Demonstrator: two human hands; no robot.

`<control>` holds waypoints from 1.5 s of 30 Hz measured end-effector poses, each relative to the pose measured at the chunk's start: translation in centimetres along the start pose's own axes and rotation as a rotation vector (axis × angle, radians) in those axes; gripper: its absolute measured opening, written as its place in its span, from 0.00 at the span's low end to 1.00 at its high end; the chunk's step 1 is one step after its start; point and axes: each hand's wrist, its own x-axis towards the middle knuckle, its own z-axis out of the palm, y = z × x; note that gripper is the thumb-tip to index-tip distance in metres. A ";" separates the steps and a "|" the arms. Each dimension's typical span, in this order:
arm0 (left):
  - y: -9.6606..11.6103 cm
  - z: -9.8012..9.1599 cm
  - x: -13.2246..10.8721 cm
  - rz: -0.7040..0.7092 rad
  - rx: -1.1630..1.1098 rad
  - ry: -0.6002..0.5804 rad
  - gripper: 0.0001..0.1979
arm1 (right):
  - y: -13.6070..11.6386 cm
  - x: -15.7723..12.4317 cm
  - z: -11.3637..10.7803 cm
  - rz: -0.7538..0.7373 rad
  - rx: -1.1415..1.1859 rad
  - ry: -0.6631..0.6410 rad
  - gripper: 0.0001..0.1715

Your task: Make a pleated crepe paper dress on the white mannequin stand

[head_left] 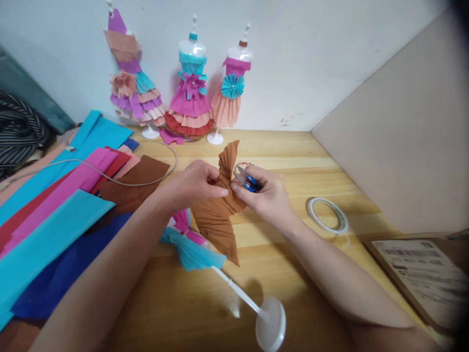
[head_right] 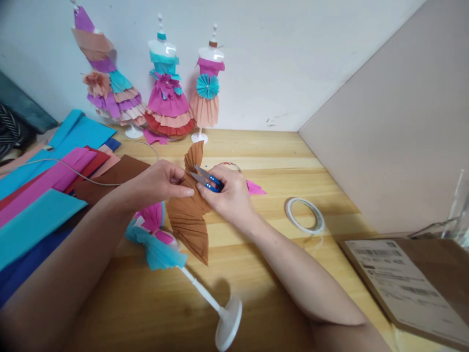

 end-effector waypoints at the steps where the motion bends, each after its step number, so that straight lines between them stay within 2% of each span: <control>1: 0.0 0.0 0.0 0.006 0.009 0.005 0.08 | 0.0 0.0 0.0 -0.001 0.006 -0.001 0.11; 6: 0.0 0.0 -0.1 0.016 0.046 0.006 0.06 | 0.2 0.0 0.2 -0.008 0.018 0.010 0.11; 11: -0.2 0.0 -0.1 -0.017 0.001 -0.057 0.05 | 0.3 0.0 0.2 0.026 0.034 0.016 0.11; 18: -0.7 -0.2 -0.3 -0.069 -0.250 -0.231 0.07 | 0.7 0.1 0.2 0.059 0.113 0.021 0.15; 22: -0.8 -0.1 -0.2 -0.074 -0.342 -0.263 0.09 | 0.5 0.0 0.2 0.061 0.129 0.024 0.15; 30: -0.6 0.4 -0.2 -0.071 -0.352 -0.204 0.11 | 0.0 0.0 0.2 0.064 0.147 0.023 0.15; 39: 0.2 -0.3 -0.5 -0.003 0.005 -0.093 0.06 | 0.2 -0.1 0.3 0.038 0.100 0.049 0.11; 45: 0.7 -0.2 -0.5 -0.002 0.180 0.030 0.10 | 0.1 -0.2 0.4 0.042 0.051 0.048 0.11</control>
